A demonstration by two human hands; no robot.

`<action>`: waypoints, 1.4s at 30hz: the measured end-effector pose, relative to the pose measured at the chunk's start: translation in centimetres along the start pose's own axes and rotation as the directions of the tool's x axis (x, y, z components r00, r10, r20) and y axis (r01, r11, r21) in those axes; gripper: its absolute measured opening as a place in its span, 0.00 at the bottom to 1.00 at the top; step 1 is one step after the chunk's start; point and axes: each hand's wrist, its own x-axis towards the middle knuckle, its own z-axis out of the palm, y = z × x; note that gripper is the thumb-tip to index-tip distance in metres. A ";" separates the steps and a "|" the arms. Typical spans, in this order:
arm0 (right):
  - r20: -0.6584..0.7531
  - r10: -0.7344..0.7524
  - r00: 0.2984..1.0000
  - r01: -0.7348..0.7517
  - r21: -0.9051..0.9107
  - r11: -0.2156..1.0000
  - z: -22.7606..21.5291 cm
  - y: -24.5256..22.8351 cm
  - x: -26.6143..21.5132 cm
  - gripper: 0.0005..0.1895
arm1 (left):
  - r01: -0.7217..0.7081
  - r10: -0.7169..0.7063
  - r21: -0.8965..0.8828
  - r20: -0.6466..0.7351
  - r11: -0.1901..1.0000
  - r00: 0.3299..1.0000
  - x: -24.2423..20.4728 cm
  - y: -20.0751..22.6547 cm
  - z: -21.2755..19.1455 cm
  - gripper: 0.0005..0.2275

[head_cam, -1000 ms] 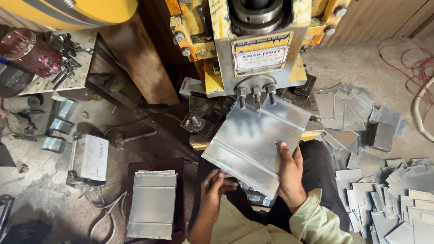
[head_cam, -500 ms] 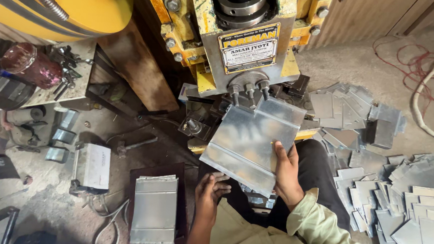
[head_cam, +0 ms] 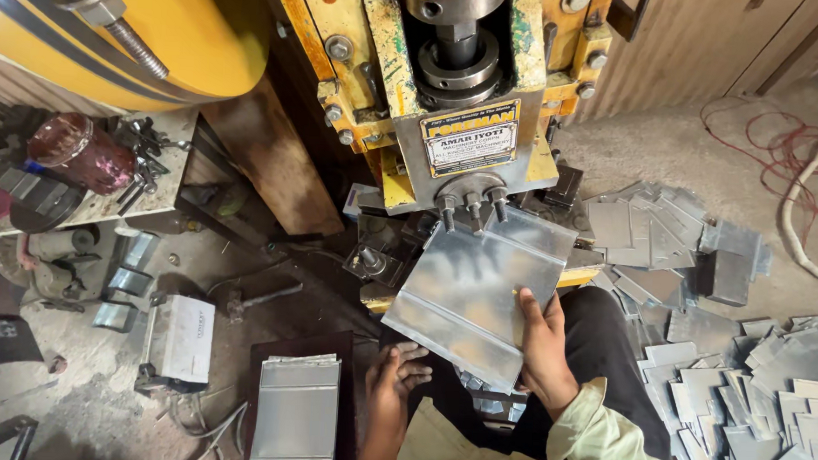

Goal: The person repeatedly picks up rectangular metal sheets from a stack, places them into a yellow hydraulic press machine, and then removes the processed sheets to place them on a separate pile. The task involves continuous handling of the metal sheets and operating the press mechanism.

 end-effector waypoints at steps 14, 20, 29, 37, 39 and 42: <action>0.103 0.460 0.882 -0.302 -0.627 0.718 -10.5 -4.9 4.3 0.45 | 0.128 -0.087 -0.188 0.210 0.974 0.974 0.9 2.8 3.5 0.26; 0.001 0.440 0.898 -0.427 0.248 0.870 -7.9 -7.3 1.2 0.51 | 0.033 -0.011 -0.094 0.232 0.995 0.973 0.9 1.4 7.3 0.19; 0.015 0.178 0.984 -0.178 0.048 0.983 -7.1 -4.9 -2.9 0.29 | 0.021 0.007 -0.148 0.185 0.989 0.983 0.9 -1.2 7.7 0.10; -0.087 0.023 0.996 -0.024 -0.006 1.000 -4.8 -5.0 0.8 0.23 | 0.021 0.021 -0.179 0.229 0.984 0.973 3.5 -0.3 9.7 0.12; -0.093 0.012 0.996 -0.016 -0.046 0.999 -5.2 -4.9 0.7 0.23 | 0.042 0.000 -0.165 0.248 0.985 0.969 3.1 -0.2 9.6 0.12; -0.082 0.018 0.996 -0.023 -0.061 0.998 -5.2 -5.2 0.7 0.23 | 0.039 0.007 -0.165 0.265 0.985 0.964 3.1 0.5 10.0 0.12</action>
